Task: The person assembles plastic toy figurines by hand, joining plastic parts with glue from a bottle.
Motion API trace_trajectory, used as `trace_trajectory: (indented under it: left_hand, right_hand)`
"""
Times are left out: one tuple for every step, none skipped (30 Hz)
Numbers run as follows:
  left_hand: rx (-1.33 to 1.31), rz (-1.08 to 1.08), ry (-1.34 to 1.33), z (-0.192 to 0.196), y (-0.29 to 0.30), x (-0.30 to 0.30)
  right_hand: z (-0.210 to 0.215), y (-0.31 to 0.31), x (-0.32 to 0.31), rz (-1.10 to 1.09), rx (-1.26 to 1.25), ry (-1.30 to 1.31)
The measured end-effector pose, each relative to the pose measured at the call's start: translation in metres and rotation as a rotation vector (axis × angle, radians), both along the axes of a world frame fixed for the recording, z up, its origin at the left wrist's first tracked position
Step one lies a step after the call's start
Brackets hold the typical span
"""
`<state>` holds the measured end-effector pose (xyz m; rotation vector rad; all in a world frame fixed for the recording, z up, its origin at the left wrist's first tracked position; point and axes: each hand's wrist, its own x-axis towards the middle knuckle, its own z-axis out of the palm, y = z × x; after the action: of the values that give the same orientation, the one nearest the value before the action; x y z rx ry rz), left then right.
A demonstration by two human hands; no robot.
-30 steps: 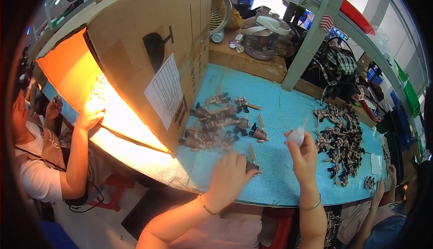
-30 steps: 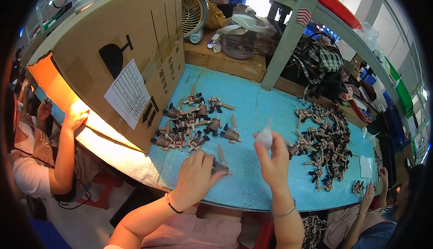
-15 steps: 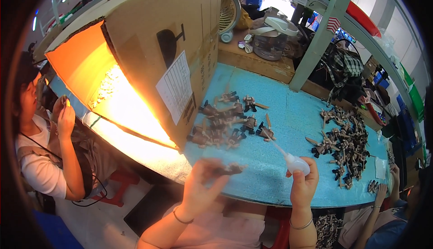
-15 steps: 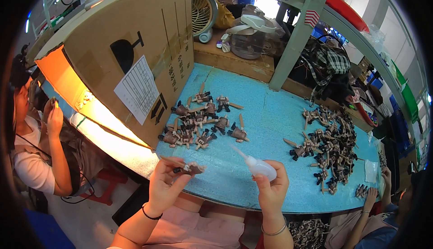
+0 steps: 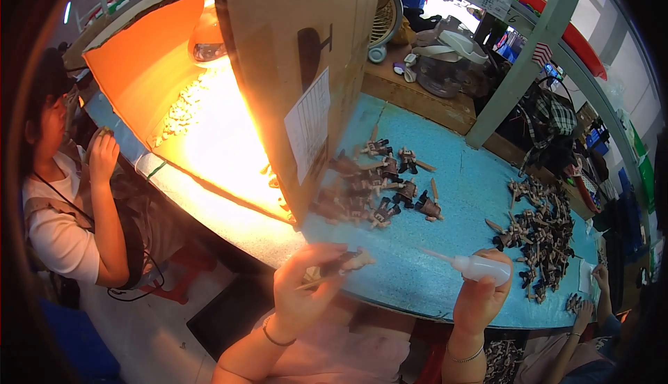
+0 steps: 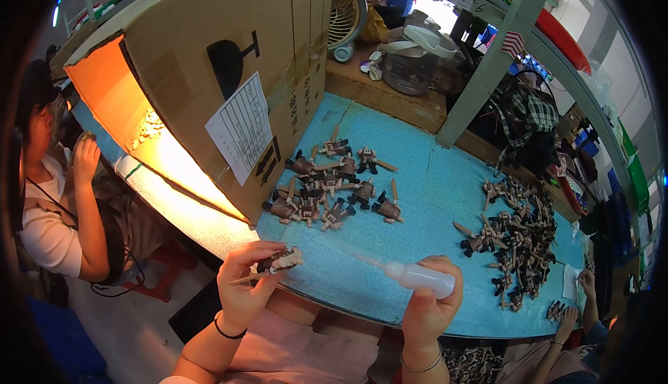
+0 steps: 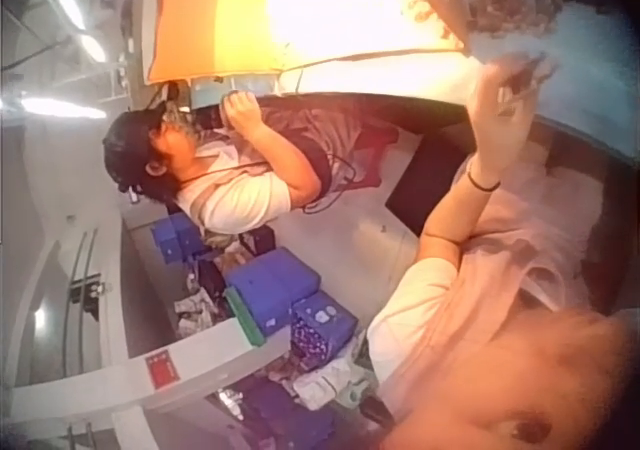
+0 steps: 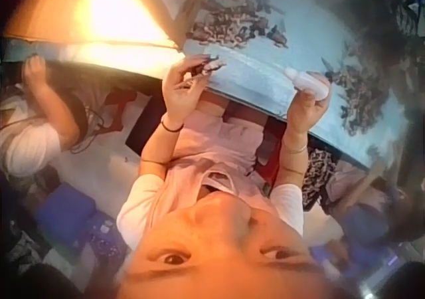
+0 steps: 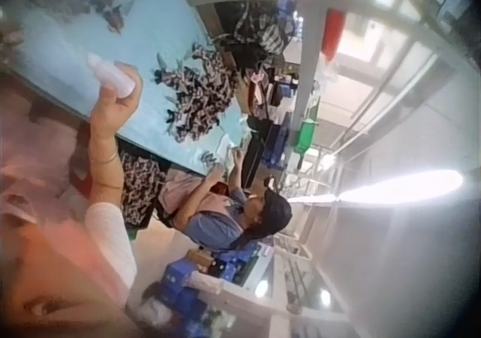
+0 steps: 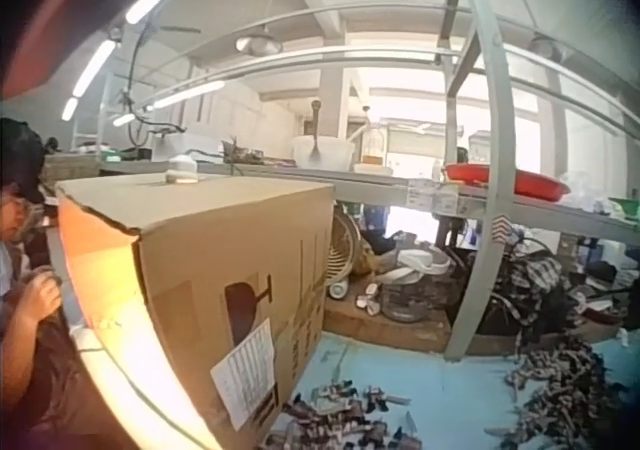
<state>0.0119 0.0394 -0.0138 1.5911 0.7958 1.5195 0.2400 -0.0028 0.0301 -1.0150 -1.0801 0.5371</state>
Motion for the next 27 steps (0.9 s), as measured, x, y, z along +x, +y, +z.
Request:
trace_trajectory:
  left_hand:
    - [0.043,0.034,0.040,0.001,0.000,-0.001]
    - [0.085,0.068,0.082,0.002,0.000,-0.002]
    - [0.080,0.075,0.083,0.003,-0.001,-0.002]
    - [0.120,0.138,0.070,0.005,-0.001,0.000]
    - [0.159,0.201,0.058,0.006,-0.002,0.001]
    - [0.152,0.202,0.060,0.008,0.001,0.000]
    - [0.286,0.238,0.143,0.010,0.005,0.000]
    - [0.419,0.270,0.226,0.010,0.007,0.000]
    - [0.418,0.274,0.228,0.010,0.005,-0.003]
    - [0.483,0.302,0.259,0.010,0.004,-0.007]
    - [0.547,0.329,0.291,0.010,0.002,-0.010]
    - [0.543,0.326,0.293,0.011,0.002,-0.010]
    - [0.522,0.330,0.319,0.013,0.000,-0.010]
    - [0.501,0.334,0.345,0.014,-0.001,-0.010]
    - [0.500,0.329,0.344,0.014,-0.001,-0.009]
    - [0.509,0.334,0.359,0.013,-0.001,-0.009]
    - [0.520,0.339,0.374,0.013,-0.001,-0.009]
    - [0.519,0.338,0.375,0.012,-0.002,-0.009]
    - [0.516,0.341,0.399,0.012,-0.003,-0.010]
    - [0.513,0.344,0.423,0.012,-0.004,-0.010]
    - [0.513,0.342,0.423,0.012,-0.005,-0.010]
    - [0.514,0.343,0.428,0.013,-0.005,-0.010]
    - [0.516,0.343,0.432,0.013,-0.006,-0.009]
    - [0.517,0.343,0.432,0.012,-0.006,-0.010]
    - [0.516,0.336,0.435,0.012,-0.006,-0.011]
    - [0.515,0.330,0.437,0.012,-0.007,-0.011]
    - [0.516,0.330,0.438,0.012,-0.007,-0.011]
  right_hand:
    - [0.002,0.002,-0.004,-0.020,0.012,0.008]
    - [0.003,0.002,-0.006,-0.040,0.024,0.016]
    - [0.005,0.001,-0.008,-0.033,0.020,0.017]
    - [0.007,-0.001,-0.008,-0.037,0.025,-0.035]
    - [0.010,-0.002,-0.009,-0.041,0.029,-0.086]
    - [0.012,-0.003,-0.012,-0.039,0.023,-0.084]
    - [0.014,-0.005,-0.016,-0.077,0.117,-0.148]
    - [0.015,-0.006,-0.018,-0.116,0.210,-0.211]
    - [0.018,-0.009,-0.020,-0.112,0.210,-0.210]
    - [0.019,-0.013,-0.021,-0.081,0.285,-0.348]
    - [0.021,-0.018,-0.022,-0.050,0.360,-0.486]
    - [0.024,-0.024,-0.033,-0.153,0.276,-0.494]
    - [0.024,-0.025,-0.036,-0.153,0.272,-0.492]
    - [0.024,-0.026,-0.039,-0.160,0.296,-0.531]
    - [0.025,-0.027,-0.039,-0.170,0.319,-0.572]
    - [0.027,-0.030,-0.038,-0.143,0.290,-0.586]
    - [0.025,-0.031,-0.036,-0.146,0.289,-0.587]
    - [0.022,-0.032,-0.033,-0.127,0.284,-0.585]
    - [0.020,-0.033,-0.031,-0.107,0.280,-0.582]
    - [0.019,-0.032,-0.032,-0.108,0.280,-0.581]
    - [0.020,-0.031,-0.032,-0.110,0.277,-0.586]
    - [0.020,-0.030,-0.033,-0.113,0.276,-0.591]
    - [0.021,-0.031,-0.032,-0.114,0.276,-0.591]
    - [0.022,-0.032,-0.032,-0.094,0.264,-0.603]
    - [0.023,-0.032,-0.031,-0.075,0.253,-0.616]
    - [0.022,-0.032,-0.030,-0.076,0.254,-0.615]
    - [0.020,-0.031,-0.029,-0.079,0.264,-0.619]
